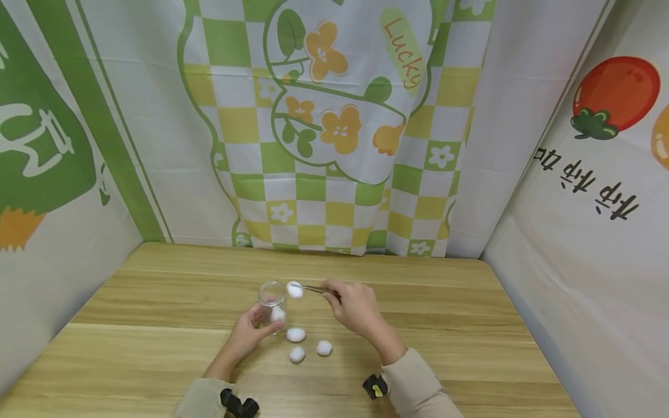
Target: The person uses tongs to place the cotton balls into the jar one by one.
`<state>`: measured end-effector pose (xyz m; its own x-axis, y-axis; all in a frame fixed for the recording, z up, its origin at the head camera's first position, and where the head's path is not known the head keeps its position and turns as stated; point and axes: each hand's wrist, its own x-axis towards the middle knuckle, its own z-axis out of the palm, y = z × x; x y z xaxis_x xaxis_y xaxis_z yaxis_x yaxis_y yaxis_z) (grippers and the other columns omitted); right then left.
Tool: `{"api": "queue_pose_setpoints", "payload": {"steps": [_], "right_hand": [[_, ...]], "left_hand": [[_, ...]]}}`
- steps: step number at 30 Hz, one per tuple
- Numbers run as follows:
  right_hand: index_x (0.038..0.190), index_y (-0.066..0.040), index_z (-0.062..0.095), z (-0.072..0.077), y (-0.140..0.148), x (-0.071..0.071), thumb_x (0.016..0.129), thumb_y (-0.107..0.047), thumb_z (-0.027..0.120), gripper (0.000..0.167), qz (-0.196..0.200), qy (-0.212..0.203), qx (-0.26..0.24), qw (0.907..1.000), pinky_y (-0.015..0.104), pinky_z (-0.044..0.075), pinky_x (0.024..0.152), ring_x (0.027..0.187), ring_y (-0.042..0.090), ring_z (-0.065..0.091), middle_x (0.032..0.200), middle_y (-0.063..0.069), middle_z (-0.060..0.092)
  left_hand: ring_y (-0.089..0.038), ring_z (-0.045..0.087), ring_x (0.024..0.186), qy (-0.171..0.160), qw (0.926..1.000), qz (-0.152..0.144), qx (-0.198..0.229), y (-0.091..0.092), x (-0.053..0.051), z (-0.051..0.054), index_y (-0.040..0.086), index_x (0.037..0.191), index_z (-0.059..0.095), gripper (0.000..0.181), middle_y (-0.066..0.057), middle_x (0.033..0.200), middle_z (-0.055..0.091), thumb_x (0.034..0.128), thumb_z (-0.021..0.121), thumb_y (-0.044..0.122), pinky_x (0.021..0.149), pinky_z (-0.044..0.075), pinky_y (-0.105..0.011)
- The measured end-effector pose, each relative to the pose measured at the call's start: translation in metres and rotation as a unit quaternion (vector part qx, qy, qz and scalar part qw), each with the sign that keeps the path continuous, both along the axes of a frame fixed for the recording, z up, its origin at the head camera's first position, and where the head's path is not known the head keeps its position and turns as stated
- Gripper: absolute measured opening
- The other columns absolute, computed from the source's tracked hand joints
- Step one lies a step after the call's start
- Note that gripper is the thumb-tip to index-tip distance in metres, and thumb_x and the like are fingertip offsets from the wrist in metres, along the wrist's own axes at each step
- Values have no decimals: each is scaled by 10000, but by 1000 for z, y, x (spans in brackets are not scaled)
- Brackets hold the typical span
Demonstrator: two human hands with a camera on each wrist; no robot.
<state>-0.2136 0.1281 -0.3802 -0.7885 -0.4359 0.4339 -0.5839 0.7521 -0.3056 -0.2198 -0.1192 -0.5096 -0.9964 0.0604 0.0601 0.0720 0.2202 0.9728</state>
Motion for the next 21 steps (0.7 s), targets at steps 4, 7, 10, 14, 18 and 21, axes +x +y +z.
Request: {"api": "queue_pose_setpoints", "payload": {"steps": [4,7,10,14,18,21], "right_hand": [[988,-153,697,-1,-4,-2,893,-165,666,101,-34,24,-51,10000,124,257,458,520,-14,360,630,-41,632],[988,-143,693,-2,-7,-3,888,-157,670,103,-35,63,-61,10000,129,259,457,517,-8,365,633,-31,634],[990,-134,688,-2,-11,-3,885,-153,674,109,-25,87,-43,9999,130,264,460,518,-7,369,640,-24,637],[989,-130,688,-3,-15,-4,886,-160,674,108,-8,93,-42,9999,129,259,463,516,-5,366,636,-27,635],[989,-140,688,-4,-17,-5,887,-173,674,108,-51,109,-46,9999,130,249,465,516,-2,369,635,-33,636],[989,-144,687,-5,-19,-5,887,-171,673,106,-89,87,-78,9999,130,248,462,516,1,374,641,-30,644]], "left_hand": [[-416,456,1355,11,10000,-13,33,0,0,0,9,1348,494,614,-253,1415,510,818,760,165,1164,354,-526],[-411,460,1354,40,10000,-31,85,0,0,1,11,1343,498,599,-245,1412,517,820,756,151,1164,355,-522],[-404,470,1349,61,9999,-19,144,0,0,1,16,1329,511,577,-234,1399,535,821,755,142,1163,358,-521],[-394,491,1335,53,9998,-4,181,1,0,2,29,1306,530,548,-219,1373,565,820,756,144,1161,361,-526],[-397,499,1325,39,9999,1,168,1,1,2,29,1301,532,545,-224,1364,570,819,757,147,1155,367,-530],[-398,498,1327,34,9998,8,170,1,0,2,24,1306,528,553,-231,1368,565,817,758,144,1155,369,-525]]}}
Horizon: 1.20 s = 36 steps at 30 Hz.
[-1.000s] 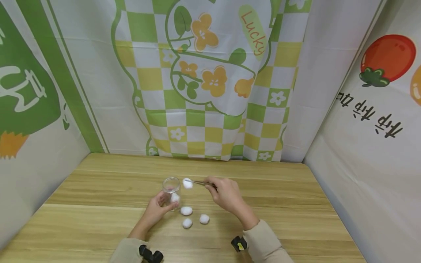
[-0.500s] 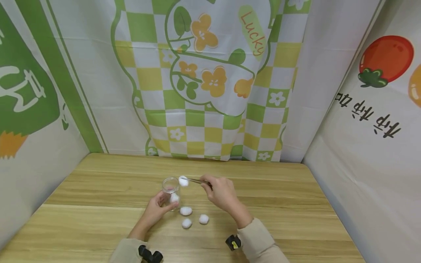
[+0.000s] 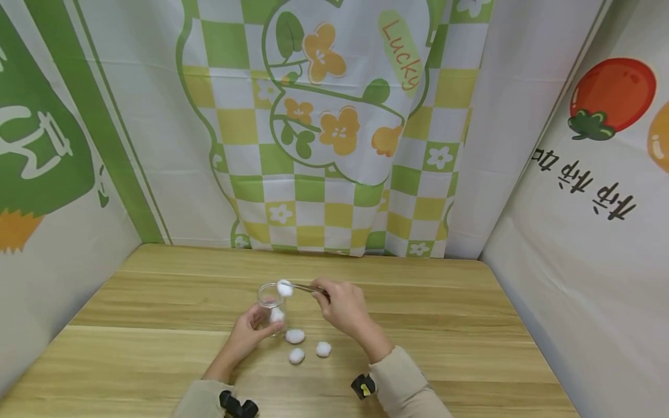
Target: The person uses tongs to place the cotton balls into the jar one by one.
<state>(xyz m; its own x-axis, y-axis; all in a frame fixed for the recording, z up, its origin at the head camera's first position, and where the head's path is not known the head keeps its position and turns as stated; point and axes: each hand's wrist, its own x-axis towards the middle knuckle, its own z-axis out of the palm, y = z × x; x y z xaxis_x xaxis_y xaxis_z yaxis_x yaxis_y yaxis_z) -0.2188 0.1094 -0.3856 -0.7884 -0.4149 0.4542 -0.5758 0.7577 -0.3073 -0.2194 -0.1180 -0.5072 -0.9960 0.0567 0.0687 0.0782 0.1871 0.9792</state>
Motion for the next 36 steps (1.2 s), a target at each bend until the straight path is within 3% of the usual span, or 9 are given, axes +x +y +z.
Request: {"api": "queue_pose_setpoints", "payload": {"steps": [19,36], "right_hand": [[1000,-112,692,-7,-15,-2,899,-140,658,110,-47,-204,-243,9995,130,251,434,506,8,383,672,-17,671],[1024,-142,690,-20,-26,-3,913,-178,646,125,37,-183,125,9997,130,291,440,512,4,406,692,-30,682]], "left_hand": [[-385,496,1334,-44,10000,10,70,0,1,2,37,1330,514,590,-212,1385,556,809,765,151,1166,355,-525],[-422,427,1377,-104,9999,9,-80,-2,-2,-3,37,1363,488,643,-208,1448,494,807,770,196,1176,317,-564]]}}
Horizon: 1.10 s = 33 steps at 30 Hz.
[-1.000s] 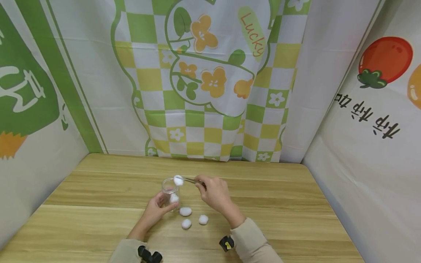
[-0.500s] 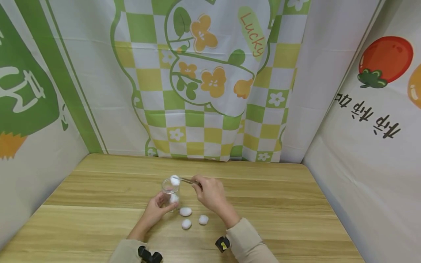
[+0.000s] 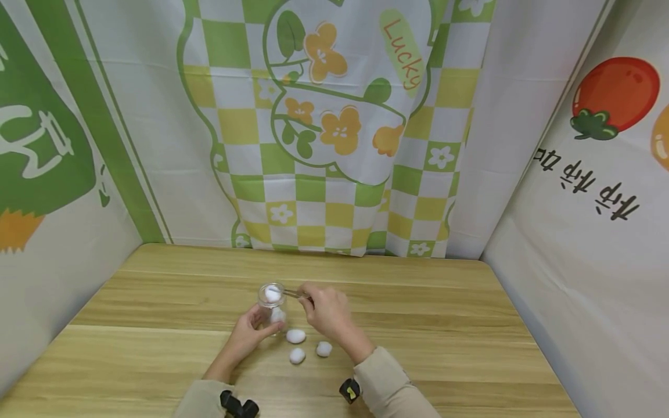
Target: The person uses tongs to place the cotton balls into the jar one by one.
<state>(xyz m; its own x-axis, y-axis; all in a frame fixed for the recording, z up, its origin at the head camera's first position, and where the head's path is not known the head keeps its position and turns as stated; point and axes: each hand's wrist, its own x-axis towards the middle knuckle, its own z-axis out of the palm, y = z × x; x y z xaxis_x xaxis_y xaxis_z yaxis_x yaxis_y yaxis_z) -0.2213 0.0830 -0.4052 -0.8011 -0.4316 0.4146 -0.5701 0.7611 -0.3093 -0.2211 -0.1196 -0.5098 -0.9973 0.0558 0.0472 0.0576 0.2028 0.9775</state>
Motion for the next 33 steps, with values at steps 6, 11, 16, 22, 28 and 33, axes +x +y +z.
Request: {"api": "queue_pose_setpoints", "payload": {"steps": [6,11,16,22,28,33], "right_hand": [[1046,-122,688,-1,1,-1,910,-168,647,149,-61,-175,-76,9998,142,367,468,587,58,591,754,1,735],[1053,-107,686,0,3,-2,912,-166,644,158,-157,-318,-175,9992,133,329,465,572,30,522,716,-6,707],[1050,-97,683,1,5,-2,913,-157,642,155,-167,-332,-246,9990,147,310,468,548,20,462,684,-21,684],[1057,-95,683,3,7,0,912,-152,643,161,-195,-373,-277,9987,155,321,473,551,26,471,687,-15,690],[1078,-101,681,5,11,1,918,-173,638,181,-200,-516,-324,9979,142,315,467,536,16,453,703,5,708],[1094,-100,684,6,15,3,919,-183,641,198,-183,-611,-440,9970,141,338,468,544,18,495,749,32,737]], "left_hand": [[-410,468,1349,71,10000,24,5,1,0,0,17,1352,496,628,-220,1410,531,810,767,179,1164,349,-541],[-383,525,1304,82,9999,64,42,2,0,0,26,1331,518,599,-203,1360,581,808,769,171,1141,384,-532],[-380,525,1305,75,9999,67,57,2,1,0,30,1318,530,585,-194,1356,587,805,771,173,1144,377,-537],[-380,511,1320,43,9999,60,72,2,0,0,33,1320,526,580,-194,1370,575,811,766,173,1153,370,-531],[-387,501,1327,48,9999,25,89,2,1,1,24,1341,506,604,-211,1383,558,814,764,166,1156,367,-530],[-369,514,1318,55,9999,12,139,2,0,0,24,1350,502,610,-211,1377,562,814,764,150,1145,391,-509]]}}
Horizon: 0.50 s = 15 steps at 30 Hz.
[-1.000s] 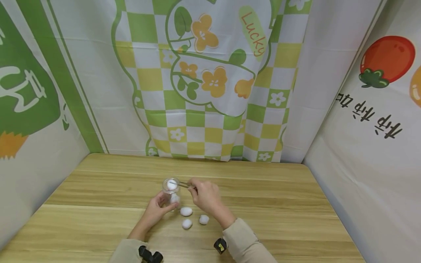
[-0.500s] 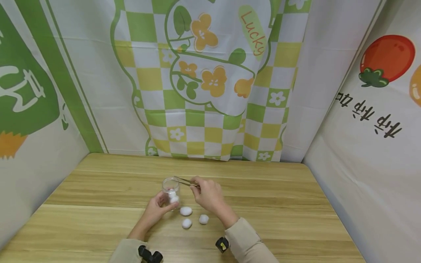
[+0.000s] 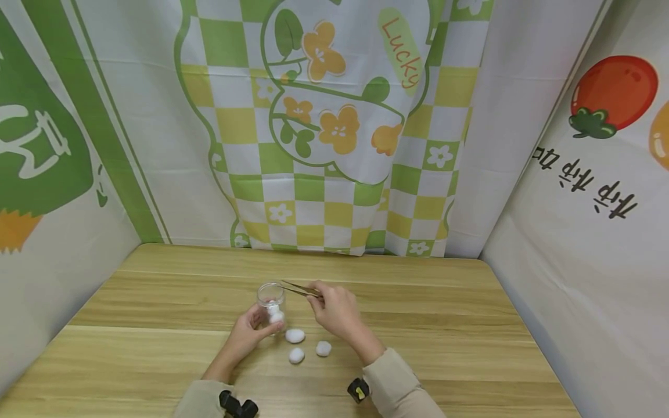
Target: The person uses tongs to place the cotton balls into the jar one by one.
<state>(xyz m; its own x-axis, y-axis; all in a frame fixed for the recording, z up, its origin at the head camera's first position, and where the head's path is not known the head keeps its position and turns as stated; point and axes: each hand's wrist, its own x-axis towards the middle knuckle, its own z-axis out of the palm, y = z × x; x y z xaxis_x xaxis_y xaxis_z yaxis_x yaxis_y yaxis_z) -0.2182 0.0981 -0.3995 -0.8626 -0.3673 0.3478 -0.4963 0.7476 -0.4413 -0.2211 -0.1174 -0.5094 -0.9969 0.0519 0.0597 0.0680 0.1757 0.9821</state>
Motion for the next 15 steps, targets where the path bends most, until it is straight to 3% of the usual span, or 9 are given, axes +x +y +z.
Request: {"api": "queue_pose_setpoints", "payload": {"steps": [15], "right_hand": [[1083,-112,684,-4,11,3,917,-173,642,182,-15,-25,11,10000,149,270,461,496,9,377,629,-25,653]], "left_hand": [[-371,516,1314,-2,10000,7,37,1,0,0,13,1348,501,605,-218,1374,562,814,760,129,1143,398,-496]]}}
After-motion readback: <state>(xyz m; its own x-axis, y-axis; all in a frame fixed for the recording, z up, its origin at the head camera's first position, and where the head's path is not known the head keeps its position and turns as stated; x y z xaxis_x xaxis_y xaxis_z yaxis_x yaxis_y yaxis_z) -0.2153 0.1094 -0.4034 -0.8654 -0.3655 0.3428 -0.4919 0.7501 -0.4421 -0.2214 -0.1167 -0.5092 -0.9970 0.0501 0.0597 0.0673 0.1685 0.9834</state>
